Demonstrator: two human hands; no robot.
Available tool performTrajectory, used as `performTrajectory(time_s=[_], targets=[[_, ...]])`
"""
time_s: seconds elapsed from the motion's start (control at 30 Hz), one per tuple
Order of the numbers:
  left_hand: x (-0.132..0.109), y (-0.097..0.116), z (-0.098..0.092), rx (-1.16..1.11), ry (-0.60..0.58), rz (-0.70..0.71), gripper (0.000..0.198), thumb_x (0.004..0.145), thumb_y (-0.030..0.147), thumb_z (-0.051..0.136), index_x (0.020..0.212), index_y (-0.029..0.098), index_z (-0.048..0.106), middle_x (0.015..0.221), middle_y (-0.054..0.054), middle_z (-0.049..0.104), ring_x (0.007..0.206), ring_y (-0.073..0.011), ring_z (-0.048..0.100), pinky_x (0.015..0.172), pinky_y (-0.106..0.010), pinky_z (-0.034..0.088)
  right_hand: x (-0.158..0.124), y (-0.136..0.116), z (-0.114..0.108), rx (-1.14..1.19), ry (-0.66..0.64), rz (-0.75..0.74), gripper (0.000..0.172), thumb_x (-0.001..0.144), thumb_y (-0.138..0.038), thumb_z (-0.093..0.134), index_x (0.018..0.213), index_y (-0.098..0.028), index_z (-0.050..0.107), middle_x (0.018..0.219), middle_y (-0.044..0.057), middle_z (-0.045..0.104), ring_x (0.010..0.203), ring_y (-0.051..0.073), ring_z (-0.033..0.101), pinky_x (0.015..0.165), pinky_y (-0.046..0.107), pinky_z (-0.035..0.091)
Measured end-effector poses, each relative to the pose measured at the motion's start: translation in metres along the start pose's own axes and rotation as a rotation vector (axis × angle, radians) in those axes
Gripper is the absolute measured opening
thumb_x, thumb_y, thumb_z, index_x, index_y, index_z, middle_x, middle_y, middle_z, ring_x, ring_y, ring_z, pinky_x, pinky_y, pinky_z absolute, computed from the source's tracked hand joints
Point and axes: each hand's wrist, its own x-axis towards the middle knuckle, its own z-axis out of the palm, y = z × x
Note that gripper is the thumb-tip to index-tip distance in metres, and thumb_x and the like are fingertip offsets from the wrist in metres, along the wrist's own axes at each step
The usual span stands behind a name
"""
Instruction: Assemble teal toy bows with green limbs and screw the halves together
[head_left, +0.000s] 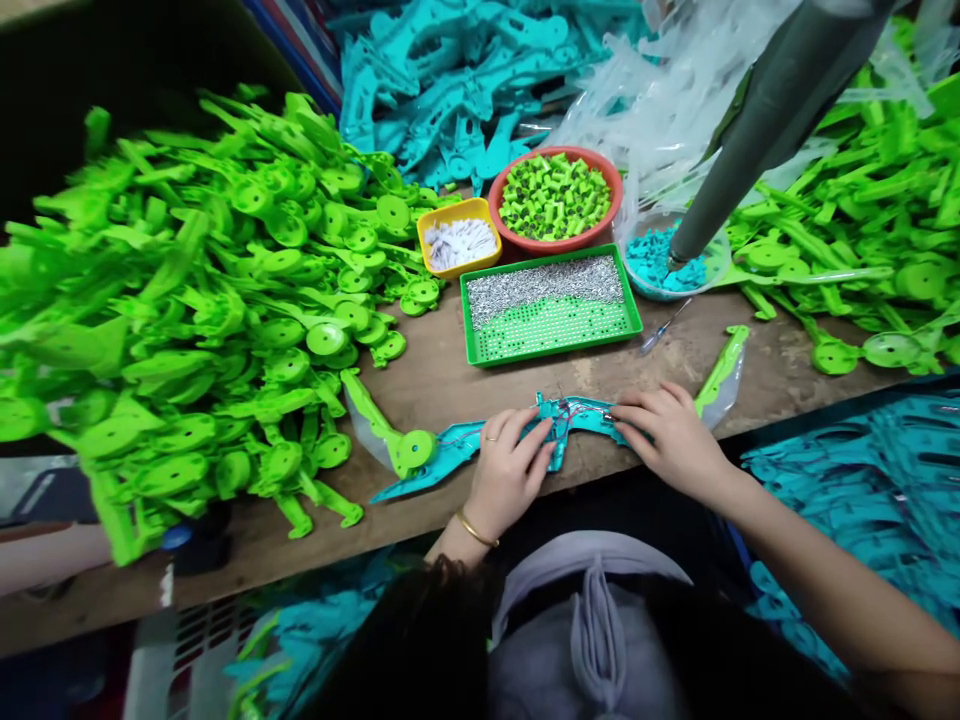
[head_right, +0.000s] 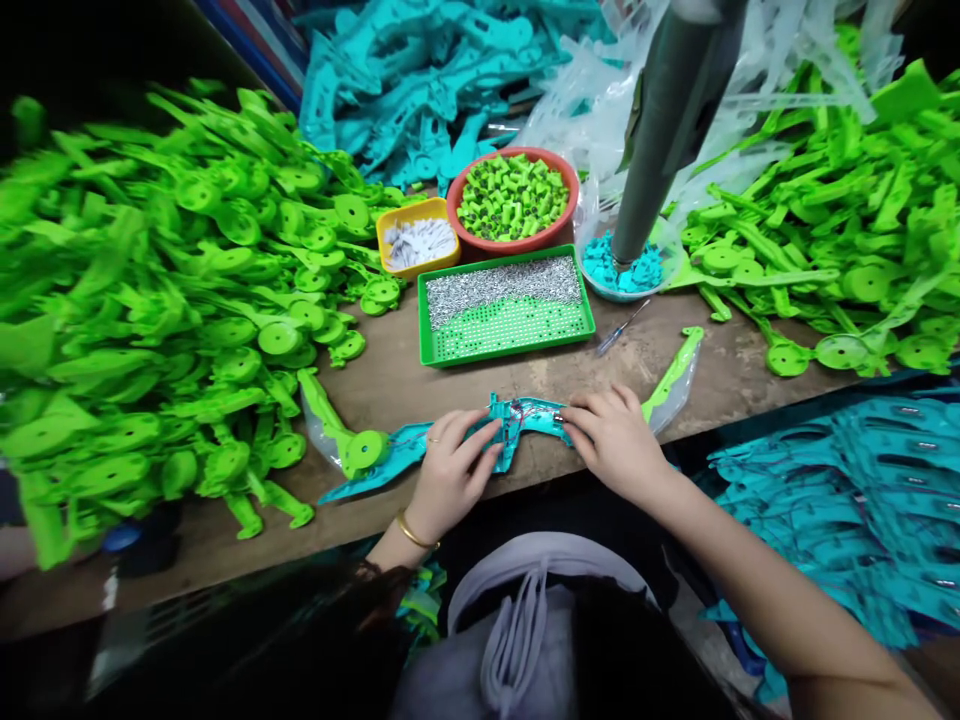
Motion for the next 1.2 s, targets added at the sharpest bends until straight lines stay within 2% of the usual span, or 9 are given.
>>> performTrajectory(time_s=[0.17,0.33,0.47,0.6,0.77,0.83,1.0,1.2], targets=[[0.001,0.006,0.007,0.136,-0.044,0.082,0.028,0.089,0.036,0.058,0.109,0.019,0.068,0.122,-0.013,0.062,0.113,-0.0294,0.049,0.097,-0.049,0.04,-0.004,-0.001,0.004,-0.138,0.081,-0.081,0.022,0.092,-0.031,0.052,0.107,-0.022,0.066,0.103,0.004,0.069,0.094,0.02,0.061,0.106,0.047,0.029],[0.001,0.008,0.01,0.132,-0.04,0.091,0.036,0.089,0.041,0.057,0.116,0.017,0.065,0.122,-0.013,0.063,0.115,-0.0283,0.049,0.099,-0.046,0.038,-0.003,-0.008,0.007,-0.214,0.202,-0.123,0.019,0.091,-0.03,0.054,0.1,-0.02,0.067,0.099,0.004,0.07,0.09,0.019,0.061,0.104,0.044,0.03],[0.002,0.008,0.014,0.151,-0.04,0.118,0.037,0.088,0.041,0.059,0.118,0.018,0.064,0.121,-0.011,0.065,0.114,-0.0272,0.05,0.101,-0.045,0.036,0.001,-0.017,0.014,-0.21,0.257,-0.088,0.014,0.089,-0.025,0.055,0.096,-0.021,0.067,0.097,0.003,0.07,0.091,0.019,0.06,0.104,0.043,0.03],[0.002,0.008,0.016,0.156,-0.038,0.12,0.035,0.088,0.039,0.06,0.117,0.02,0.065,0.12,-0.01,0.065,0.114,-0.0265,0.05,0.101,-0.044,0.036,0.005,-0.023,0.019,-0.032,0.245,0.029,0.009,0.087,-0.02,0.057,0.084,-0.021,0.065,0.092,0.002,0.069,0.091,0.018,0.059,0.101,0.04,0.032],[0.003,0.008,0.016,0.15,-0.034,0.114,0.034,0.088,0.037,0.059,0.116,0.019,0.065,0.118,-0.01,0.065,0.111,-0.0261,0.051,0.1,-0.044,0.037,0.011,-0.024,0.021,0.142,0.163,0.204,0.009,0.085,-0.02,0.058,0.077,-0.02,0.061,0.09,0.002,0.066,0.09,0.02,0.057,0.087,0.037,0.036],[0.003,0.008,0.016,0.143,-0.043,0.103,0.034,0.088,0.037,0.059,0.116,0.02,0.065,0.118,-0.01,0.065,0.111,-0.0258,0.051,0.101,-0.045,0.037,0.012,-0.025,0.021,0.108,0.148,0.228,0.008,0.086,-0.022,0.057,0.079,-0.02,0.061,0.09,0.003,0.066,0.09,0.02,0.057,0.085,0.037,0.036],[0.003,0.008,0.016,0.128,-0.053,0.093,0.034,0.088,0.036,0.059,0.117,0.02,0.064,0.119,-0.011,0.065,0.113,-0.0262,0.05,0.102,-0.046,0.036,0.013,-0.028,0.02,-0.093,0.146,0.171,0.017,0.089,-0.032,0.054,0.089,-0.018,0.063,0.095,0.006,0.067,0.094,0.023,0.056,0.096,0.04,0.032],[0.008,0.01,0.016,0.119,-0.031,0.071,0.035,0.088,0.036,0.057,0.116,0.016,0.063,0.12,-0.012,0.063,0.114,-0.0266,0.05,0.104,-0.045,0.035,0.024,-0.033,0.02,-0.168,0.069,0.159,0.012,0.087,-0.025,0.05,0.084,-0.018,0.061,0.087,0.006,0.064,0.091,0.023,0.055,0.096,0.039,0.032]])
